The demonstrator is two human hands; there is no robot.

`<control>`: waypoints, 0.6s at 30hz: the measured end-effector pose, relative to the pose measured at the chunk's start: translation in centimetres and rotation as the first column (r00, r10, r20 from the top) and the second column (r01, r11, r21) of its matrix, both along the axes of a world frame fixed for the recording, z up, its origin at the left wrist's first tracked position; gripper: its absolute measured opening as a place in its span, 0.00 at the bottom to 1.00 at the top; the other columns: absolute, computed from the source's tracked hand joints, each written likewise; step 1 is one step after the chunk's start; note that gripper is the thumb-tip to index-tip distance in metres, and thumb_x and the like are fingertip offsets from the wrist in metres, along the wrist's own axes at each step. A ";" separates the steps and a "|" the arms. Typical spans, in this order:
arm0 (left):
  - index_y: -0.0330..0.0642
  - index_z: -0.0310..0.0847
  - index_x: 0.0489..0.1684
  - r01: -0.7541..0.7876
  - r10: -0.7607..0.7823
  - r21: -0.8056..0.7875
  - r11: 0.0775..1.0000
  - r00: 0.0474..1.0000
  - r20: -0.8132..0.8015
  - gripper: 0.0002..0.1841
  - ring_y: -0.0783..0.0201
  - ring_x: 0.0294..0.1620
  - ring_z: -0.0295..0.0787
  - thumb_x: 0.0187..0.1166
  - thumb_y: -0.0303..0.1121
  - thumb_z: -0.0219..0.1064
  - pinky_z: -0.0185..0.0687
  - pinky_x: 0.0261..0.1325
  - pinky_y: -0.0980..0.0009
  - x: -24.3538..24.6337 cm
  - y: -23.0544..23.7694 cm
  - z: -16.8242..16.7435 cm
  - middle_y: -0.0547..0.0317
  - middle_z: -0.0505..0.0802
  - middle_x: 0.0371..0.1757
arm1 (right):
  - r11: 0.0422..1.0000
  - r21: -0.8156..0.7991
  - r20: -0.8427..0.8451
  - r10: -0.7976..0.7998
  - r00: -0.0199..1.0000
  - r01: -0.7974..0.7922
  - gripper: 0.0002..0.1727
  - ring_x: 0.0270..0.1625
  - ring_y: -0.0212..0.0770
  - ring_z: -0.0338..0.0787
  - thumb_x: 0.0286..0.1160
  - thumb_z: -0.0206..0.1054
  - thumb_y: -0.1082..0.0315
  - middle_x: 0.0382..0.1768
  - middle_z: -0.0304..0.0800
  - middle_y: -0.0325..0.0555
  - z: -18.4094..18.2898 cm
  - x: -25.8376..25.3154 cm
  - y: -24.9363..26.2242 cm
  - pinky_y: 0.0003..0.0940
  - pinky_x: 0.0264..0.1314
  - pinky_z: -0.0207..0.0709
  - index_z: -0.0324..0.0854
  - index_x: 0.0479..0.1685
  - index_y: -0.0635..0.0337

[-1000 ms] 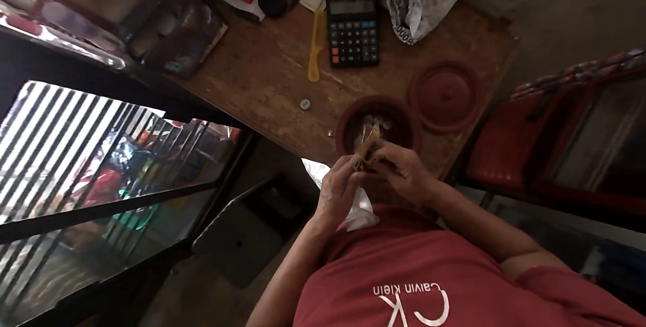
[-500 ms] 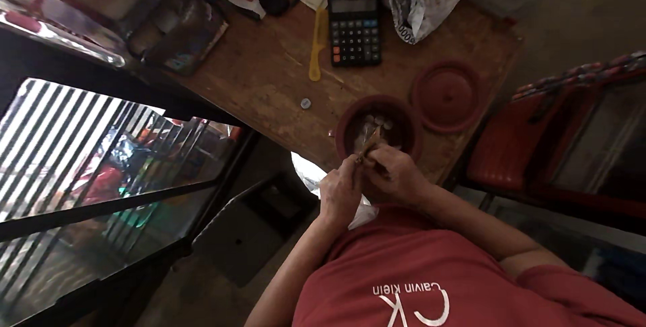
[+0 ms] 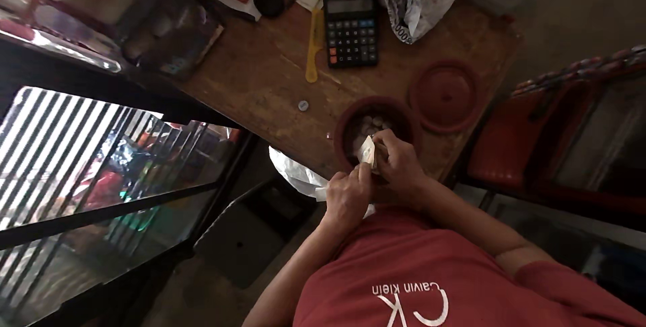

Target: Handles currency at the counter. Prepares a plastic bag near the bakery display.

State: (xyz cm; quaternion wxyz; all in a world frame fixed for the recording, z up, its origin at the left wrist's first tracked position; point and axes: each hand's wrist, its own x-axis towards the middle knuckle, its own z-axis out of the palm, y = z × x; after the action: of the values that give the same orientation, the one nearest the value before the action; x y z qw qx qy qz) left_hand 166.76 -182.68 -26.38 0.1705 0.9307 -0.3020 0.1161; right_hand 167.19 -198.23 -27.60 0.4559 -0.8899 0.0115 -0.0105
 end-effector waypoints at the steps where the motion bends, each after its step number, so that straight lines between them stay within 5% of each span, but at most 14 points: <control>1: 0.35 0.86 0.31 -0.014 0.014 -0.011 1.000 1.000 -0.006 0.07 0.55 0.15 0.85 0.76 0.25 0.63 0.78 0.22 0.63 0.0 0.0 0.0 0.53 0.87 0.17 | 1.000 -0.023 -0.005 -0.009 1.000 0.009 0.13 0.36 0.52 0.93 0.77 0.66 0.74 0.39 0.91 0.56 0.0 0.2 -0.2 0.51 0.38 0.87 0.80 0.57 0.68; 4: 0.34 0.89 0.33 -0.089 0.072 -0.121 0.989 0.988 -0.138 0.08 0.54 0.19 0.89 0.76 0.27 0.64 0.83 0.26 0.60 0.0 0.6 0.5 0.51 0.90 0.18 | 0.989 -0.144 0.005 -0.037 0.999 0.038 0.13 0.41 0.57 0.93 0.79 0.64 0.75 0.44 0.91 0.60 -0.3 1.0 -1.3 0.56 0.42 0.87 0.80 0.59 0.70; 6: 0.29 0.89 0.41 -0.185 0.091 -0.231 0.955 0.926 -0.367 0.11 0.55 0.23 0.90 0.79 0.28 0.61 0.85 0.32 0.60 0.1 1.5 1.1 0.48 0.91 0.22 | 0.959 -0.275 0.071 -0.051 0.996 0.068 0.13 0.42 0.60 0.95 0.80 0.61 0.76 0.46 0.92 0.62 -0.8 1.5 -1.8 0.56 0.40 0.87 0.83 0.58 0.72; 10: 0.32 0.82 0.49 -0.541 -0.065 -0.501 0.676 0.634 -0.771 0.10 0.82 0.29 0.83 0.86 0.26 0.54 0.81 0.37 0.81 1.1 2.8 1.1 0.68 0.86 0.28 | 0.907 -0.419 0.108 0.016 0.994 0.031 0.07 0.40 0.61 0.94 0.74 0.65 0.79 0.40 0.91 0.61 -1.8 2.1 -2.0 0.54 0.38 0.87 0.86 0.46 0.69; 12: 0.36 0.81 0.53 -0.651 -0.151 -0.542 0.532 0.557 -0.817 0.11 0.79 0.31 0.86 0.88 0.26 0.52 0.86 0.39 0.78 1.6 2.8 1.1 0.69 0.89 0.31 | 0.894 -0.447 0.064 0.052 0.997 -0.018 0.08 0.44 0.64 0.93 0.71 0.69 0.79 0.41 0.91 0.63 -1.8 2.4 -2.0 0.56 0.40 0.87 0.87 0.47 0.68; 15: 0.38 0.81 0.59 -0.725 -0.228 -0.565 0.394 0.519 -0.824 0.13 0.76 0.32 0.89 0.90 0.26 0.50 0.89 0.39 0.76 2.0 2.5 1.2 0.66 0.92 0.35 | 0.911 -0.410 0.076 0.082 0.994 -0.044 0.14 0.64 0.68 0.87 0.74 0.69 0.75 0.60 0.86 0.67 -1.8 2.3 -2.2 0.60 0.56 0.85 0.88 0.57 0.64; 18: 0.39 0.82 0.54 -0.763 -0.263 -0.580 0.285 0.519 -0.813 0.12 0.75 0.28 0.88 0.90 0.26 0.51 0.88 0.34 0.77 2.2 2.2 0.9 0.65 0.92 0.31 | 0.905 -0.421 0.133 0.129 0.983 -0.062 0.15 0.71 0.69 0.82 0.76 0.68 0.74 0.67 0.83 0.67 -1.9 2.0 -2.4 0.61 0.68 0.80 0.89 0.59 0.62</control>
State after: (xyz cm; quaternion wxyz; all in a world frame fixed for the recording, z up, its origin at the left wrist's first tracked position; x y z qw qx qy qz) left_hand 168.97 -180.43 -25.47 0.7555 0.6288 0.1189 -0.1407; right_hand 169.18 -200.67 -29.47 0.2561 -0.9621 -0.0707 -0.0607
